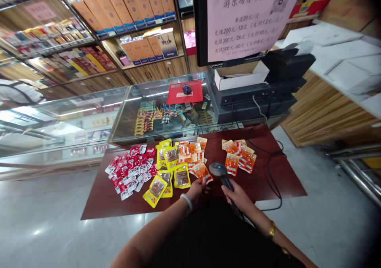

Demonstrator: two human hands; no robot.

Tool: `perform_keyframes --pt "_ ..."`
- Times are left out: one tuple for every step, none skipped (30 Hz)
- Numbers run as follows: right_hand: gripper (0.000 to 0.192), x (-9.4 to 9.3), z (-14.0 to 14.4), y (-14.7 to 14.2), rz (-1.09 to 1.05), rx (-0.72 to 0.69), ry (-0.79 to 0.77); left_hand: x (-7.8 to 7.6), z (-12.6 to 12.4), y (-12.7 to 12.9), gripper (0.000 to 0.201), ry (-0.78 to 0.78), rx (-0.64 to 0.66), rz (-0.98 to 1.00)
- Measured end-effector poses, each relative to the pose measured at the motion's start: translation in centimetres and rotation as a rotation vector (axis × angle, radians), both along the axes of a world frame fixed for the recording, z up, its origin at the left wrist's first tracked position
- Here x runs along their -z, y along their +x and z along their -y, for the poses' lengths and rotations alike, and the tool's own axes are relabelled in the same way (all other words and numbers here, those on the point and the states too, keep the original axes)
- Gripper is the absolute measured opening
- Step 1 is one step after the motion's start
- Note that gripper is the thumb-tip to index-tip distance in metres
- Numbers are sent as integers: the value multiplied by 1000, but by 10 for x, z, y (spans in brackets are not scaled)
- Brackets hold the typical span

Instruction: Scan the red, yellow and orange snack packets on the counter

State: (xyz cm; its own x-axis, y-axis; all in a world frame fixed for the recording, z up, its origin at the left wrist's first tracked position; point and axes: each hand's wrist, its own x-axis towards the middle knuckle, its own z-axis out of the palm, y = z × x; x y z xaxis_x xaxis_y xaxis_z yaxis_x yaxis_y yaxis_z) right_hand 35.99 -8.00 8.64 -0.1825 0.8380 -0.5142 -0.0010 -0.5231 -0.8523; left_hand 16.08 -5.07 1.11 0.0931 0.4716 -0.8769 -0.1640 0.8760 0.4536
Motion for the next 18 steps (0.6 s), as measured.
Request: perform_keyframes --pt "45 -1 1 -1 3 -14 -2 4 6 0 29 53 78 -37" --pt "47 -2 2 -2 6 -19 -4 7 9 0 31 106 154 -73" --pt "49 -2 3 -2 9 -17 -6 9 9 2 31 155 215 -110" --pt "52 -3 3 -3 11 -6 -10 10 7 4 31 193 257 -138" --pt "54 -4 3 -3 12 11 -14 10 3 7 32 229 295 -160" --pt "55 -5 3 -3 12 30 -14 10 -2 11 32 265 330 -177" --pt "56 -6 3 -3 9 44 -15 9 -7 15 33 305 357 -187" --pt "57 -6 3 -2 5 51 -12 9 -12 19 34 348 379 -188" --pt "57 -7 2 0 0 52 -8 8 -16 22 35 390 394 -184" --pt "56 -7 2 1 -3 50 -3 8 -19 26 35 425 404 -175" --pt "56 -7 2 3 -5 49 2 8 -22 28 35 451 414 -163" --pt "56 -7 2 6 -4 52 6 8 -23 31 34 467 423 -153" --pt "56 -6 2 8 -2 59 7 7 -25 35 33 474 436 -147" --pt "56 -5 2 10 1 74 6 6 -27 39 31 473 452 -146" --pt "57 -3 3 12 2 91 1 5 -29 45 28 468 466 -146" --pt "58 -1 4 15 2 107 -7 2 -33 53 24 454 463 -139" --pt "58 1 6 17 3 125 -16 0 -38 62 20 434 439 -128" --pt "59 4 7 20 3 140 -23 -3 -43 72 15 416 406 -113"
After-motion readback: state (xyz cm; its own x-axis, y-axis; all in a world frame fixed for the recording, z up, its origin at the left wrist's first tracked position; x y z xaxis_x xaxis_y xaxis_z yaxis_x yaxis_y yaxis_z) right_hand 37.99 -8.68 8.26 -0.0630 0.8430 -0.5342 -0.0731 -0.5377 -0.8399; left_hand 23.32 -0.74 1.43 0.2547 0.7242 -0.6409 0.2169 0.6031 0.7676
